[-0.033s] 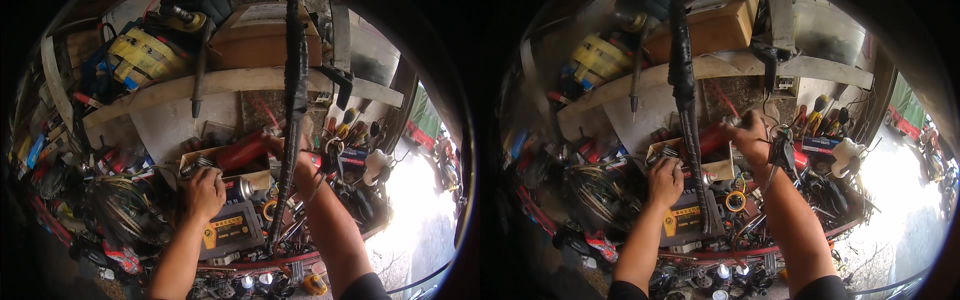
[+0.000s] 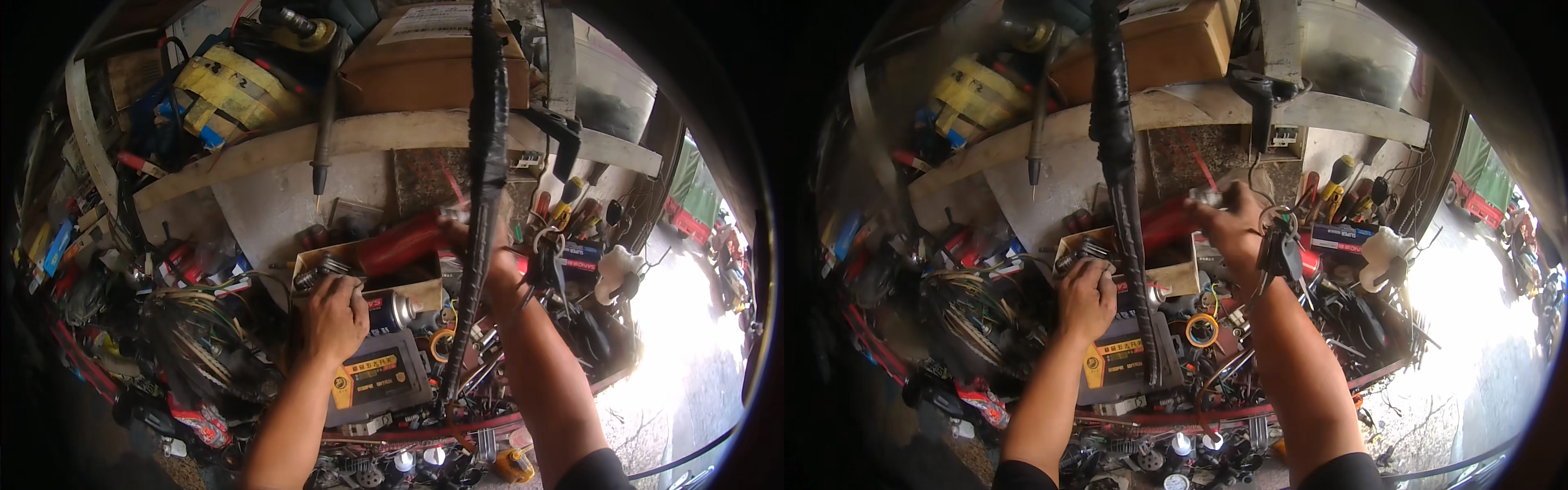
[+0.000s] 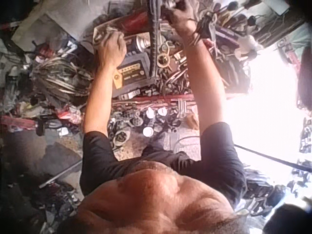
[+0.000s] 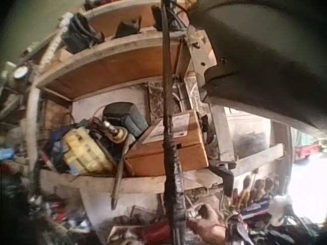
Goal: The person removes a small metal component from the scooter's undercarriage using a cordless drill, then cleans and reattaches it. They also retrieve a spray can and a hose from a nearby tool rack and connect the hose to the component before securing it back in place.
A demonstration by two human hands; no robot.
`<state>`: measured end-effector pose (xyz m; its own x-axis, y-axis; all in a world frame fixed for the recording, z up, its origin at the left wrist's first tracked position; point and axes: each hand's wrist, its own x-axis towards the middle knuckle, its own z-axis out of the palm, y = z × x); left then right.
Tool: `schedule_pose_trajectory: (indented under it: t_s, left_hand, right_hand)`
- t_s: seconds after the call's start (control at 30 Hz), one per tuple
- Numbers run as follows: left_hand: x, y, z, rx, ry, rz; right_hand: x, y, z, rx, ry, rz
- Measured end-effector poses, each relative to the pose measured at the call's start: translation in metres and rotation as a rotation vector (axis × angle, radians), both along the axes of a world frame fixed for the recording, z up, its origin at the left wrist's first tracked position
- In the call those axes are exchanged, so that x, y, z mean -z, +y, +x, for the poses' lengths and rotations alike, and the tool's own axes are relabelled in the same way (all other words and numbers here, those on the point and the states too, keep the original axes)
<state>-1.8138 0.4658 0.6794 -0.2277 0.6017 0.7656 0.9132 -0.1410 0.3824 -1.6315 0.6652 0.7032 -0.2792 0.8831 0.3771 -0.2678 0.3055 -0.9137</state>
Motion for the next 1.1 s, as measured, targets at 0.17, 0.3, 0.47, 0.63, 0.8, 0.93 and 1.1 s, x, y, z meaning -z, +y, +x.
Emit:
schedule_pose_trajectory:
  t_s: [0.17,0.3,0.47,0.63,0.8,0.93,1.1]
  left_hand:
    - [0.005,-0.002,0.002,-0.022,-0.017,0.023]
    - [0.006,0.001,0.001,-0.035,0.022,0.051]
    - [0.007,0.002,-0.001,-0.010,0.031,0.077]
    - [0.008,0.002,-0.001,0.000,0.039,0.100]
    - [0.006,0.003,-0.002,0.010,0.051,0.112]
    - [0.006,0.002,-0.004,-0.002,0.081,0.172]
    - [0.004,0.000,-0.007,-0.032,0.046,0.269]
  right_hand:
    - [0.004,-0.012,0.072,0.027,0.270,-0.146]
    - [0.016,-0.031,0.114,0.177,0.322,-0.204]
    - [0.044,-0.043,0.162,0.367,0.029,-0.202]
    - [0.034,-0.076,0.147,0.939,-0.922,0.518]
    - [0.003,-0.069,0.054,-0.107,-0.860,0.654]
    - [0.018,-0.073,0.025,0.050,-0.974,0.859]
    - [0.046,-0.084,0.035,0.164,-0.751,1.005]
